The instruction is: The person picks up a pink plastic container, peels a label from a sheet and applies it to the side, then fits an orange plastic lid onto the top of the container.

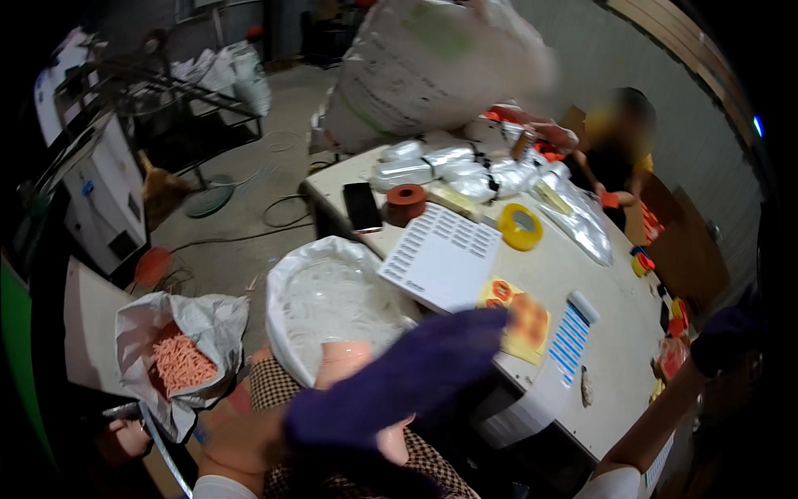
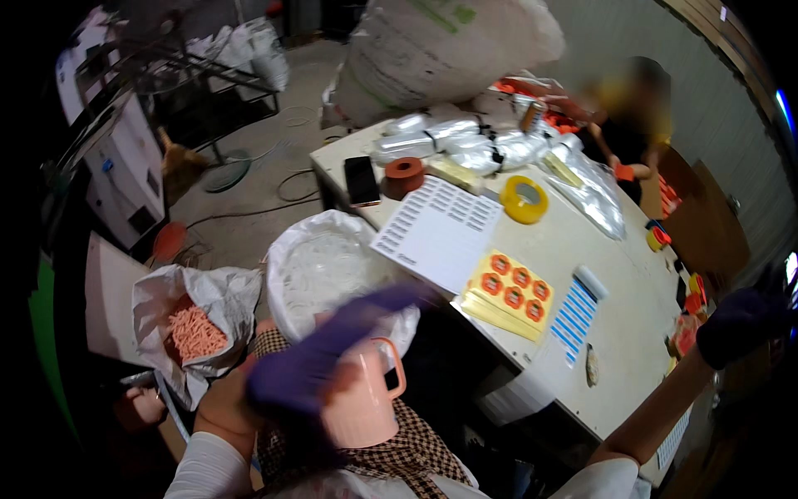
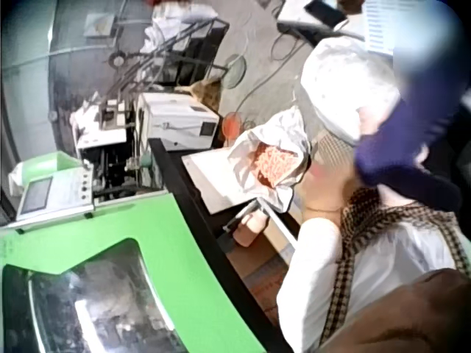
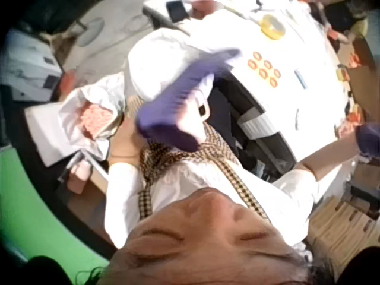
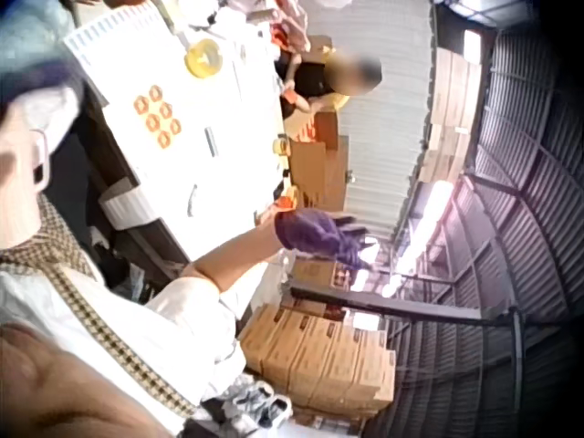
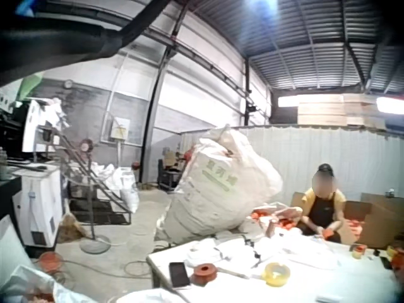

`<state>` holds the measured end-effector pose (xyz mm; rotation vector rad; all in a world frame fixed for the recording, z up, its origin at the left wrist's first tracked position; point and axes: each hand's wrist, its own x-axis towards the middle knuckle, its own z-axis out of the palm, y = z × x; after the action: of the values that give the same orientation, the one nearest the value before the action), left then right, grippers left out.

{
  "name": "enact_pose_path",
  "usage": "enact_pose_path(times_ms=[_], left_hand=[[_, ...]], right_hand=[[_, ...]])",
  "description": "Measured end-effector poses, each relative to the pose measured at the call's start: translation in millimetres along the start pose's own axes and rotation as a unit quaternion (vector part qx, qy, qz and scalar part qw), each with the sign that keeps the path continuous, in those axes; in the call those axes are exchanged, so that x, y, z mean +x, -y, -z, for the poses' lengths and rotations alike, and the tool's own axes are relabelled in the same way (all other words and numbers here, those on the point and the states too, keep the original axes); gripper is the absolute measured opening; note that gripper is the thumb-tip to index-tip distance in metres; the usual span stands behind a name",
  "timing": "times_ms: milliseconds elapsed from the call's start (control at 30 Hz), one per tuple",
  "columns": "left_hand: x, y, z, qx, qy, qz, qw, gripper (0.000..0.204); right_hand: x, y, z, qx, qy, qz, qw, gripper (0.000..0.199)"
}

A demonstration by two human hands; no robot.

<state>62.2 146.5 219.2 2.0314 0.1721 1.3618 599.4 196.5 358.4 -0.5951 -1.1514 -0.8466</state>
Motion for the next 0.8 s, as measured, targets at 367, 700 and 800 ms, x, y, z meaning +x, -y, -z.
enact_pose_path(times_ms=[367,700,800], left_hand=[[-22,26,-49,0.140,0.042,0.156,0.977,0.051],[37,115,-114,0.269,0.235,0.038,0.933,0.046],[52,179,-158,0.308,0.273,0.047,0.910,0.051]], right_hand=[[-157,17,42,-0.087,0.349,-0.244,0.901,0.041],[-257,28,140,-0.342,0.668,-0.375,0.544,0.054],[-259,20,152,-0.283,0.572,-0.500,0.585,0.044]])
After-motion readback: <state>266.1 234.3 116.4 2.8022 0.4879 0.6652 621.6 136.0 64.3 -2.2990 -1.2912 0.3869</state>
